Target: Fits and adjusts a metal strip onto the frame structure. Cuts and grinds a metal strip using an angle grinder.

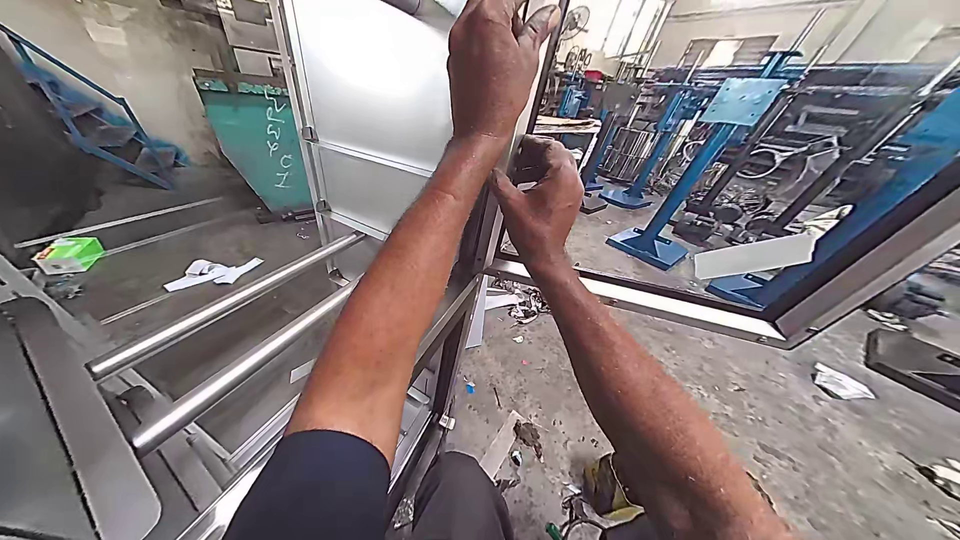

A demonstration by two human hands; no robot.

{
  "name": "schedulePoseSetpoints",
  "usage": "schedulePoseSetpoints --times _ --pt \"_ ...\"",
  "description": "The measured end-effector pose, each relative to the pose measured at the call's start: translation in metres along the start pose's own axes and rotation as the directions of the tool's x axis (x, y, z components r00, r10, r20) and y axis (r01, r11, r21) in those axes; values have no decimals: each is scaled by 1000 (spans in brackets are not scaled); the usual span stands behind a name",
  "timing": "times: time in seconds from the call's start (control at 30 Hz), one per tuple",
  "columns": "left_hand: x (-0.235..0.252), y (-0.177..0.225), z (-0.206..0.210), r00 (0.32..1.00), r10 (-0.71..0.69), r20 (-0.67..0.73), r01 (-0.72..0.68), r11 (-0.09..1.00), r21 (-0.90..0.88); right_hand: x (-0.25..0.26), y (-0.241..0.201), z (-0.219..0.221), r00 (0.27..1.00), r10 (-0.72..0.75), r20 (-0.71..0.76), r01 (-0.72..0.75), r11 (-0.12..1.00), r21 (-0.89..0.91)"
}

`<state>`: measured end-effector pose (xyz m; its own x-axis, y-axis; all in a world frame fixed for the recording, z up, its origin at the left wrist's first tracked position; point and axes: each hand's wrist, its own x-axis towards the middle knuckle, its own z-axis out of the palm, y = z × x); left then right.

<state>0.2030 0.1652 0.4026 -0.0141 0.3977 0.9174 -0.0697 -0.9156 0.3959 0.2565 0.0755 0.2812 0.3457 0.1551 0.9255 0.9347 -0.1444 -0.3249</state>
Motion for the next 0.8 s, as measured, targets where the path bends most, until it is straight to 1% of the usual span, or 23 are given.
schedulePoseSetpoints --times 0.17,0.27,0.4,0.5,0.53,0.6,0.67,0.7,0.8 --pt "-2 -2 1 995 95 -12 -95 995 22 1 -2 0 1000 -2 0 2 999 -35" --pt "-3 -1 1 996 83 -12 -83 996 16 1 0 0 1000 -18 -3 18 999 -47" --pt "-3 1 -1 999 52 7 -52 999 -7 1 2 -1 999 -36 8 36 999 0" --pt "-10 1 -9 998 26 57 -24 999 -27 -15 3 -10 992 -62 109 61 998 8" --pt "-8 3 -10 998 31 58 -29 999 -40 -10 4 -8 994 -66 87 67 998 -12" --pt "-7 5 -6 998 60 30 -58 997 -58 -2 8 -2 998 -64 -5 64 997 -45" --pt "-12 3 -6 997 78 27 -76 995 -60 -2 10 5 994 -77 -79 72 995 -64" --pt "-16 3 -7 996 83 36 -81 995 -64 -4 11 7 992 -76 -97 70 995 -67" --pt "-14 -2 0 998 69 7 -69 997 -44 -5 11 12 990 -60 -130 54 997 -47"
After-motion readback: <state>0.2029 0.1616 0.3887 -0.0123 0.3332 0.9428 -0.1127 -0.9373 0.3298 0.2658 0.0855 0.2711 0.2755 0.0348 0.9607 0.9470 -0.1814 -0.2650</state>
